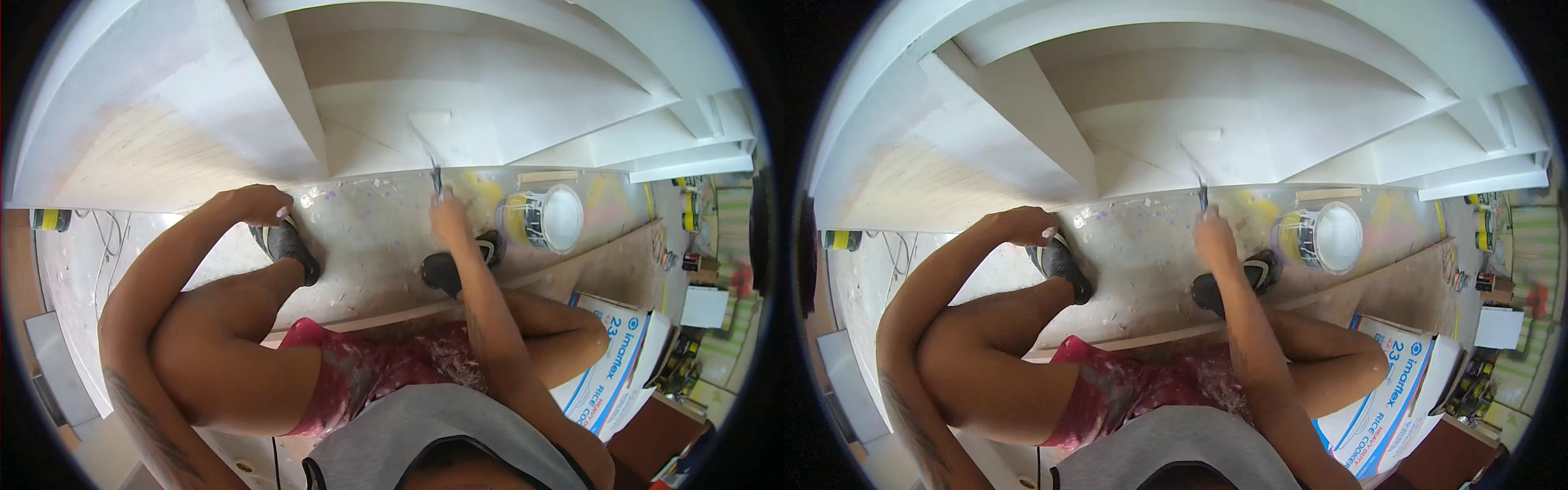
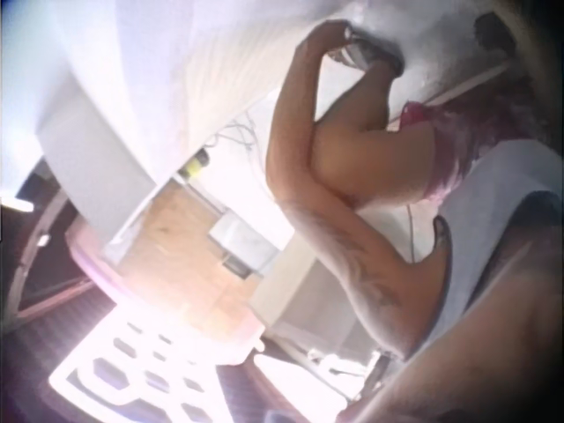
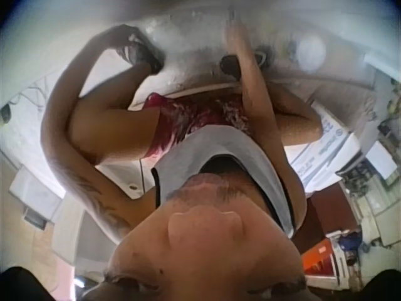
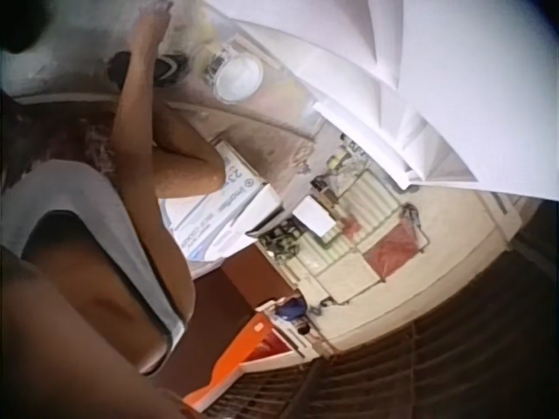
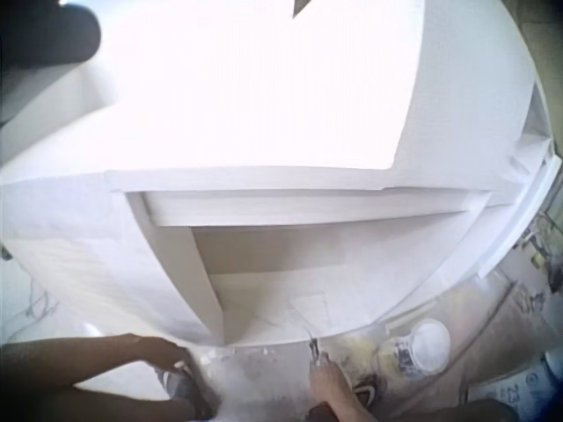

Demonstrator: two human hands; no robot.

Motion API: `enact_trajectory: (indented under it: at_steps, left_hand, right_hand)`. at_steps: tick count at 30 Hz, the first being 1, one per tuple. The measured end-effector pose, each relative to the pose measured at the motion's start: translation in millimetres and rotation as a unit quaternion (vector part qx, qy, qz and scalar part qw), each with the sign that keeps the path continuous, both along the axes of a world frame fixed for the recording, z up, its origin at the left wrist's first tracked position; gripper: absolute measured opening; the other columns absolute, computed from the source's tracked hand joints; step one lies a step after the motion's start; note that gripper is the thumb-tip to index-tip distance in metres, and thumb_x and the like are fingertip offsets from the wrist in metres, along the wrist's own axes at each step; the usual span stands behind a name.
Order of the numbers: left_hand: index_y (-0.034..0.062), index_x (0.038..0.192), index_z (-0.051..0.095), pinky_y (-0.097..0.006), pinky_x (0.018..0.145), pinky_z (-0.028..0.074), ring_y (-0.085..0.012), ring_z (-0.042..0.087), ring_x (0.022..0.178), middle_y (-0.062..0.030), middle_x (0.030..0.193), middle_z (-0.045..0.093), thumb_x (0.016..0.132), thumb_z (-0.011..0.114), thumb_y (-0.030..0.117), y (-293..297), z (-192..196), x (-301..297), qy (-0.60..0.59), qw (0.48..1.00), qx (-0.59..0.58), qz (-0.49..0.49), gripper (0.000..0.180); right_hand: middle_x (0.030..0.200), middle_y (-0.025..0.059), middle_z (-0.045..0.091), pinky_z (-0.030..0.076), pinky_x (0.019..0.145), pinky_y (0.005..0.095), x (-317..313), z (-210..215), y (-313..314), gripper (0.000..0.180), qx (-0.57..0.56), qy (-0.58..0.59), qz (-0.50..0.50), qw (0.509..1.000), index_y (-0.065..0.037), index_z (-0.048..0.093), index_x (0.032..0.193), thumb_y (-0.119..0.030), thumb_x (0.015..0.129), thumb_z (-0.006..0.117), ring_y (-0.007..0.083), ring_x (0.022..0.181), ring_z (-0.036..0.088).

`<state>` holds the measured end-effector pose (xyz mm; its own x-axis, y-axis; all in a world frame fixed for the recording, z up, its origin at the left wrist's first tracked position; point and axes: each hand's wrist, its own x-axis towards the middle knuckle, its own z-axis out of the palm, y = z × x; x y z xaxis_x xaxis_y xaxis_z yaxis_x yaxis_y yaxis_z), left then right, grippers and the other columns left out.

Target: Painting the internal surfaces of a wooden cabinet with a paint roller.

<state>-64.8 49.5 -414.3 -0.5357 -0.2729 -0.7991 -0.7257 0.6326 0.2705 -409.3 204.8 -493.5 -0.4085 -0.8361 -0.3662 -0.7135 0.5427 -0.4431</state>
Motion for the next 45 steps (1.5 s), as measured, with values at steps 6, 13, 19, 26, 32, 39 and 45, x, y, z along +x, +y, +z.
enact_trajectory:
  at_steps: [6, 13, 19, 26, 32, 39, 45]
  left_hand:
    - [0.005, 0.094, 0.072, -0.042, 0.083, 0.051, -0.0321, 0.066, 0.097, -0.0147, 0.098, 0.071, 0.077, 0.075, 0.025, 5.4, -18.5, 6.6, 0.117, 0.991, 0.06, 0.033, 0.027]
    - [0.006, 0.091, 0.074, -0.041, 0.079, 0.052, -0.0283, 0.069, 0.087, -0.0106, 0.087, 0.073, 0.089, 0.06, 0.025, 16.5, -28.7, 14.7, 0.146, 0.983, 0.105, 0.036, 0.024]
    - [0.008, 0.105, 0.07, -0.041, 0.088, 0.05, -0.0273, 0.067, 0.098, -0.0097, 0.095, 0.073, 0.09, 0.053, 0.018, 13.9, -31.7, 24.9, 0.138, 0.985, 0.081, 0.064, 0.025]
    - [0.0053, 0.108, 0.067, -0.045, 0.09, 0.049, -0.0346, 0.065, 0.103, -0.0168, 0.104, 0.069, 0.086, 0.06, 0.022, 23.5, -28.8, 27.2, 0.047, 0.999, 0.001, -0.016, 0.029]
    - [0.0051, 0.103, 0.067, -0.047, 0.086, 0.05, -0.0353, 0.065, 0.099, -0.0182, 0.1, 0.068, 0.087, 0.057, 0.031, 17.7, -20.4, 12.9, -0.061, 0.992, 0.018, -0.112, 0.032]
    - [0.0048, 0.105, 0.066, -0.048, 0.085, 0.05, -0.0366, 0.065, 0.096, -0.0198, 0.099, 0.068, 0.094, 0.051, 0.036, 15.4, -33.4, 32.2, -0.035, 0.996, -0.006, -0.08, 0.036]
    - [0.0058, 0.104, 0.063, -0.048, 0.083, 0.049, -0.0372, 0.064, 0.097, -0.0192, 0.099, 0.067, 0.09, 0.059, 0.038, 17.2, -38.5, 37.9, 0.001, 0.997, 0.067, -0.032, 0.035]
  right_hand:
    - [0.074, 0.0233, 0.067, 0.053, 0.044, 0.0424, -34.8, -15.7, -204.2, 0.035, 0.021, -0.089, -0.05, 0.995, 0.004, 0.055, 0.107, -0.028, 0.1, 0.044, 0.0308, 0.056, 0.067]
    - [0.062, 0.0139, 0.06, 0.048, 0.04, 0.0379, -69.7, -6.4, -301.4, 0.033, -0.021, -0.131, -0.074, 0.988, 0.003, 0.058, 0.091, -0.027, 0.096, 0.045, 0.0246, 0.048, 0.06]
    - [0.078, 0.0252, 0.067, 0.054, 0.057, 0.0485, -54.8, -27.3, -176.5, 0.038, -0.005, -0.052, -0.028, 0.998, 0.003, 0.054, 0.105, -0.033, 0.098, 0.045, 0.0386, 0.062, 0.067]
    - [0.085, 0.0324, 0.064, 0.047, 0.075, 0.0599, 3.3, 11.1, 79.3, 0.032, 0.025, 0.003, -0.017, 1.0, 0.0, 0.049, 0.107, -0.031, 0.099, 0.045, 0.0519, 0.084, 0.061]
    - [0.082, 0.0317, 0.064, 0.047, 0.072, 0.0602, -3.7, 54.2, 124.8, 0.03, 0.041, 0.023, -0.03, 0.998, -0.003, 0.047, 0.114, -0.029, 0.1, 0.045, 0.0524, 0.08, 0.061]
    - [0.085, 0.0309, 0.065, 0.05, 0.073, 0.059, -59.3, -6.9, -23.8, 0.038, -0.039, 0.062, -0.001, 0.997, -0.005, 0.043, 0.127, -0.032, 0.101, 0.04, 0.0502, 0.082, 0.064]
    - [0.085, 0.0202, 0.068, 0.054, 0.053, 0.0443, -90.4, -14.8, -214.7, 0.035, -0.008, -0.055, -0.06, 0.997, -0.005, 0.046, 0.123, -0.031, 0.099, 0.042, 0.0321, 0.065, 0.068]
